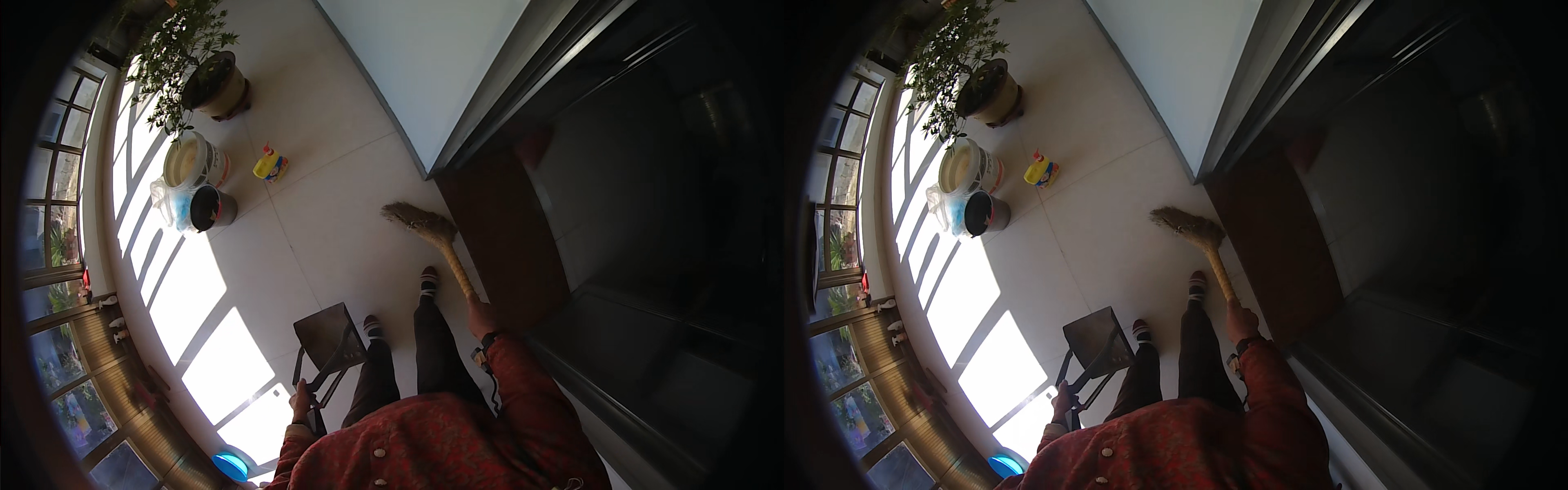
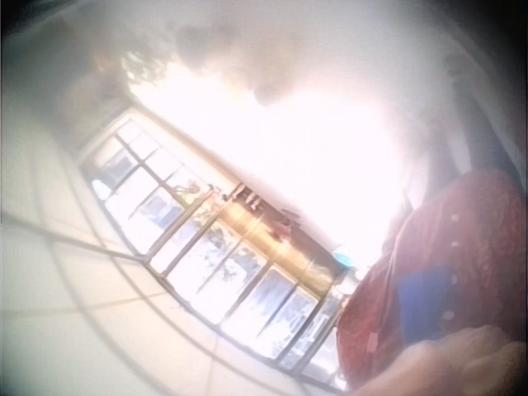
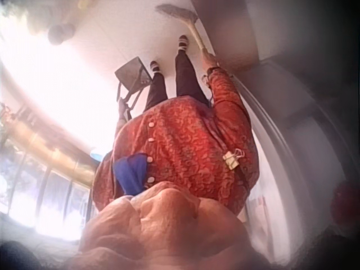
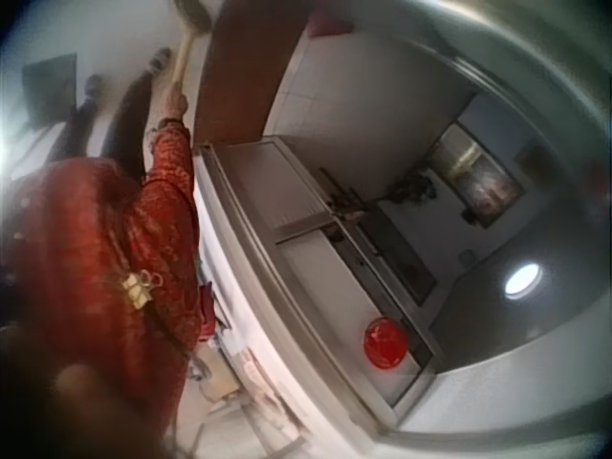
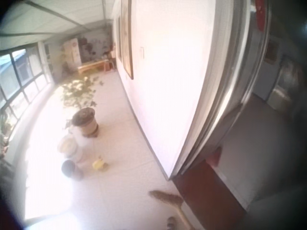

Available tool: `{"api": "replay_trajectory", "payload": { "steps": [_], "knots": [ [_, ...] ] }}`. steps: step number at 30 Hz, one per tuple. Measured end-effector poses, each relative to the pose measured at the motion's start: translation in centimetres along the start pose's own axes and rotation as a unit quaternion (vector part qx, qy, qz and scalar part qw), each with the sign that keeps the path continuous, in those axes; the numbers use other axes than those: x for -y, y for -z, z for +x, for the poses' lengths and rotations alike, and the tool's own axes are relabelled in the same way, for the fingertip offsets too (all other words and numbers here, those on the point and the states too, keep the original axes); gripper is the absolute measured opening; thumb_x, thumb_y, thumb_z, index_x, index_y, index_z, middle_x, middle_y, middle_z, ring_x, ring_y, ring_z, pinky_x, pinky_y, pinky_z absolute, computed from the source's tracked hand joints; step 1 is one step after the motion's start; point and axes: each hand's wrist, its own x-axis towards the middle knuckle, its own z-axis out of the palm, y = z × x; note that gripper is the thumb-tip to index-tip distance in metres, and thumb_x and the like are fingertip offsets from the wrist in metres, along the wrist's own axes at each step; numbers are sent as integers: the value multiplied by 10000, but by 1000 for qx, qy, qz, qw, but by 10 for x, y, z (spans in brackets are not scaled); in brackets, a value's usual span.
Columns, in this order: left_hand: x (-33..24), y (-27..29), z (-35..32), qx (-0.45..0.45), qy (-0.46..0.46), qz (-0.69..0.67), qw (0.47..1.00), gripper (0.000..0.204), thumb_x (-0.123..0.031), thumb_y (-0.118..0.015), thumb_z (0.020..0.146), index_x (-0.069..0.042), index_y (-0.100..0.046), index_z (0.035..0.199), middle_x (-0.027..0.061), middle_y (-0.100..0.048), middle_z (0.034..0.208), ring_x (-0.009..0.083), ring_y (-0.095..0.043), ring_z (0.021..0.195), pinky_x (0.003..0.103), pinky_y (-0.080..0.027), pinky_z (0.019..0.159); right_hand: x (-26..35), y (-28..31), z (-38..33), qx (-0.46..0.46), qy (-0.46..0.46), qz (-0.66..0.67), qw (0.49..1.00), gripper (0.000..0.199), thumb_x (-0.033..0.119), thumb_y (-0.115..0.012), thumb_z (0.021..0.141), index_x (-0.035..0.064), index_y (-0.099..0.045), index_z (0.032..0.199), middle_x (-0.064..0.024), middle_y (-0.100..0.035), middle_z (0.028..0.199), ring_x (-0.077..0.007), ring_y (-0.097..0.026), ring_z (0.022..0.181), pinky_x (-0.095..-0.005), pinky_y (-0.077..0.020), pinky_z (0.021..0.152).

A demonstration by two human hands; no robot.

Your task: The person sweeps a tiled floor with a traditional straw broom and uses a dustpan to collect debris. They move around a sunlit room, sweeping near windows, a refrigerator, and potted plants, then gather the swept material into the dustpan.

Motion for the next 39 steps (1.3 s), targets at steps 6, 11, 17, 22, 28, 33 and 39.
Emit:
{"api": "replay_trajectory", "payload": {
  "steps": [6,11,17,22,28,33,39],
  "knots": [
    [-20,-7,-18,25,-2,-15,1000,532,-522,-633,774,1,-636,871,89,-577,795,221,-576,713,384,-564,529,-71,-36,-86,-61,-62,204,975,618,58,-503,817,82,-350,1416,-251,-538,1199,-376,-536,1115,-422,-432,938],
    [-32,-11,-26,39,-25,-47,998,502,-482,-632,794,16,-639,856,73,-556,753,192,-564,651,361,-547,510,-39,-72,-67,14,-266,421,867,449,39,-515,802,35,-386,1232,-201,-484,968,-347,-509,795,-428,-435,646],
    [-27,-15,-7,59,-101,-28,993,502,-440,-661,784,60,-647,830,84,-583,676,164,-551,514,301,-459,434,31,-180,10,257,-252,785,504,517,478,-346,894,75,-417,578,-129,-444,515,-273,-336,391,-391,-233,417],
    [-26,-5,8,17,-144,55,988,496,-456,-677,753,38,-679,801,100,-623,662,189,-585,527,326,-454,459,154,-244,13,274,-124,689,659,319,242,-427,886,83,-456,611,-79,-484,546,-197,-447,436,-355,-372,439],
    [-31,-14,30,-19,-209,141,968,561,-492,-678,698,52,-696,838,252,-669,785,356,-667,835,429,-496,757,227,-113,-32,200,-151,623,741,71,96,-498,861,59,-480,920,-72,-491,624,-171,-501,492,-331,-430,429],
    [-38,-44,50,-55,-219,177,958,591,-524,-684,694,44,-696,858,275,-660,837,401,-648,880,468,-489,785,216,-31,-52,186,-144,614,753,179,63,-495,844,56,-449,1016,-46,-450,617,-147,-468,475,-300,-385,399],
    [-69,-81,60,-35,-194,230,953,666,-581,-677,699,46,-674,923,280,-650,947,410,-622,955,475,-481,830,164,-2,20,-48,71,205,975,499,83,-526,832,6,-402,1310,-218,-620,869,-361,-633,812,-417,-509,692]
  ]
}}
